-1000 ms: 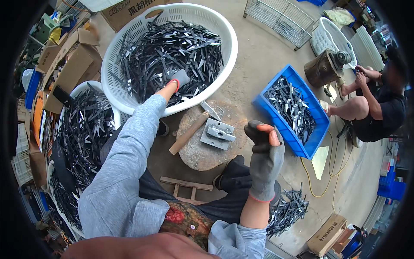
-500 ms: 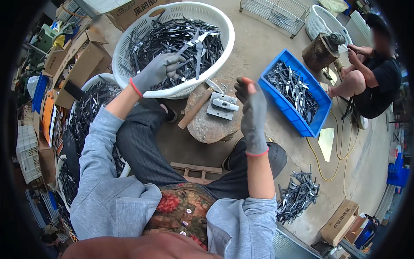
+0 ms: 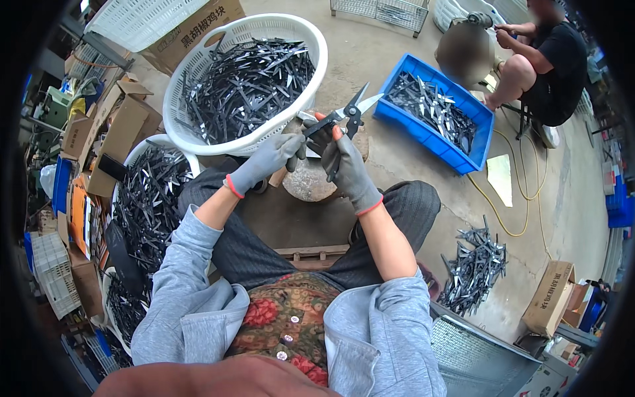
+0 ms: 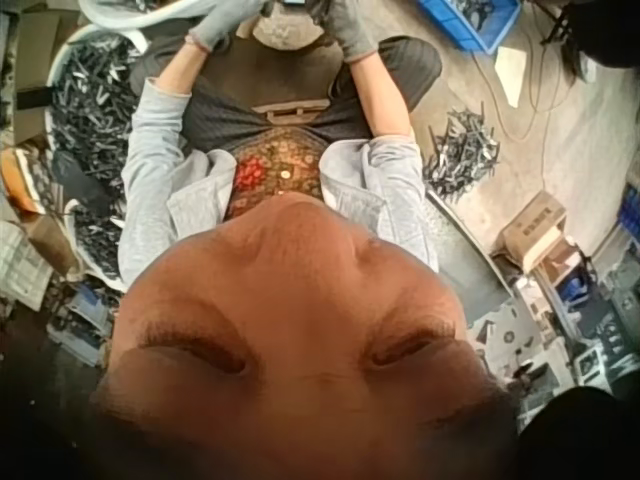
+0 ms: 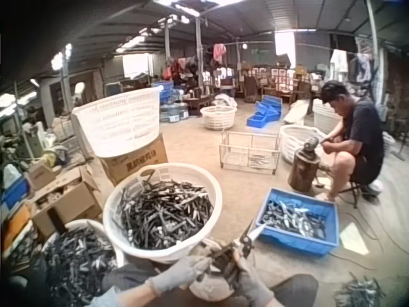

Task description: Process small metal components using handheld pliers at an industrial workbench.

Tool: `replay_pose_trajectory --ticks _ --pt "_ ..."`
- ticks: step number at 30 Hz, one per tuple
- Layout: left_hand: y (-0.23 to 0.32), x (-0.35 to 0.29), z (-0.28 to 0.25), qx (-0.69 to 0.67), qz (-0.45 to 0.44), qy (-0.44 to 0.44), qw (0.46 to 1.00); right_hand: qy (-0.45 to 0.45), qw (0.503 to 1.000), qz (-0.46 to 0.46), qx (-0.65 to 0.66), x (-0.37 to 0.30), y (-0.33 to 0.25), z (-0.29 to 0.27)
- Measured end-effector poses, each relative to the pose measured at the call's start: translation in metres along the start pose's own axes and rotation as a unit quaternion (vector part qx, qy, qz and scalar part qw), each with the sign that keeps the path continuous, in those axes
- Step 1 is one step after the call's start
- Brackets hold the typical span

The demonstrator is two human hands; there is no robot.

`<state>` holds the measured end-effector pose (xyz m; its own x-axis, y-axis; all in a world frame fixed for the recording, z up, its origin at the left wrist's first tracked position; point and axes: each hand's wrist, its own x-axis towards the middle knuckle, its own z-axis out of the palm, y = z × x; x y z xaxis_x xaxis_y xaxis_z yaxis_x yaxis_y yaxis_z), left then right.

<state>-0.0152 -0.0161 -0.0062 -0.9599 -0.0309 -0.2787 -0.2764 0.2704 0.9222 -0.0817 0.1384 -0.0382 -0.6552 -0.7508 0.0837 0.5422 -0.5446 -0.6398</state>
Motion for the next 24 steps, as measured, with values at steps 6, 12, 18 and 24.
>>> replay_pose_trajectory --ticks 6,12,18,24 --pt "-0.034 0.0 0.02 -0.046 0.014 -0.006 0.999 -0.004 0.998 0.027 0.051 0.0 0.008 -0.011" --pt "-0.045 -0.004 0.032 -0.176 0.022 0.038 0.983 0.004 0.998 -0.008 -0.059 -0.003 0.01 -0.007" --pt "-0.039 -0.023 0.07 -0.251 -0.015 0.001 0.968 0.156 0.978 -0.033 -0.131 0.0 0.022 0.001" --pt "-0.055 -0.012 0.07 -0.203 0.001 0.046 0.978 0.205 0.961 -0.059 -0.179 0.006 0.038 -0.004"
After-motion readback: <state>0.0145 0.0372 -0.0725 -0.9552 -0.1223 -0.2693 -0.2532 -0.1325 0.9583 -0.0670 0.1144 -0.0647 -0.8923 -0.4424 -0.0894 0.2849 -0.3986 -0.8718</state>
